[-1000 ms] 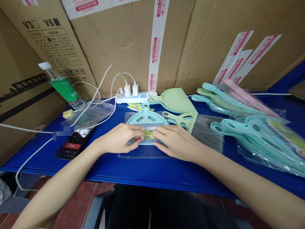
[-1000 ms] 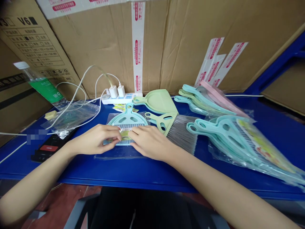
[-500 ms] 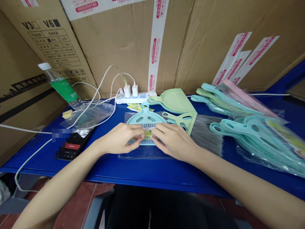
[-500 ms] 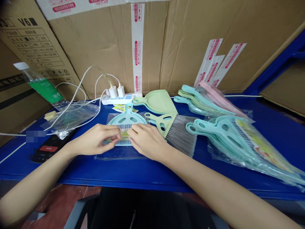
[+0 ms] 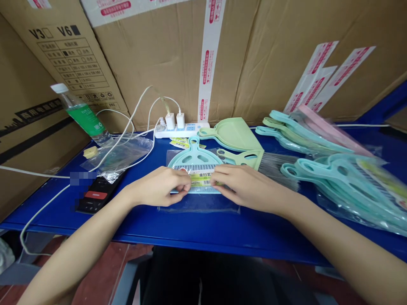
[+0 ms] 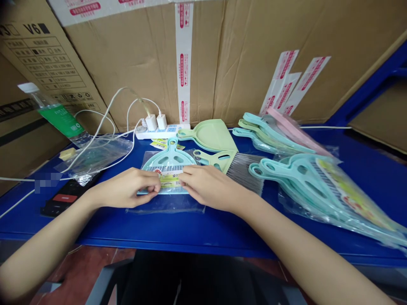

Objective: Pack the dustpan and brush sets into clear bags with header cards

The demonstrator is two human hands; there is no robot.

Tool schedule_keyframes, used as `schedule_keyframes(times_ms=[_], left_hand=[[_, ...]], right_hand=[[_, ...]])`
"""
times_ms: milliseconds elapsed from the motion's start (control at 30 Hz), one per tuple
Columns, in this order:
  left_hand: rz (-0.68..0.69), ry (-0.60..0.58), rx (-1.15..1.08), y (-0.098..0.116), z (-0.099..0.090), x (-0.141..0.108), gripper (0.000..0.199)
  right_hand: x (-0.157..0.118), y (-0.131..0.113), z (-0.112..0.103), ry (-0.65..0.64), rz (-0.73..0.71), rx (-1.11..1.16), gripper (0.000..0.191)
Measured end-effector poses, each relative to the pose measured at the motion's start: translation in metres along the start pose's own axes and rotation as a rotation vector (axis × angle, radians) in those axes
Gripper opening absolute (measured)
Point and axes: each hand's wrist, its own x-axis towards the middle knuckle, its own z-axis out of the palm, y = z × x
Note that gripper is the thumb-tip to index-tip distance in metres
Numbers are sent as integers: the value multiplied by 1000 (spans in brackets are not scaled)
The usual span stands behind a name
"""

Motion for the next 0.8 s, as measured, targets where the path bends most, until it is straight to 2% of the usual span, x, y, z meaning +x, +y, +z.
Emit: schedule_keyframes(times_ms=[100,300,800], left_hand=[[2,-24,20,0,0,0,13],[-9,-1,50,-1,1,0,8],[2,-7,31,1,1,0,14]], right_hand=[[-2,2,-2,-37,10,87,20],[-2,4,-4,-9,1,163,16],[0,2,-7,-94,12,231,16]])
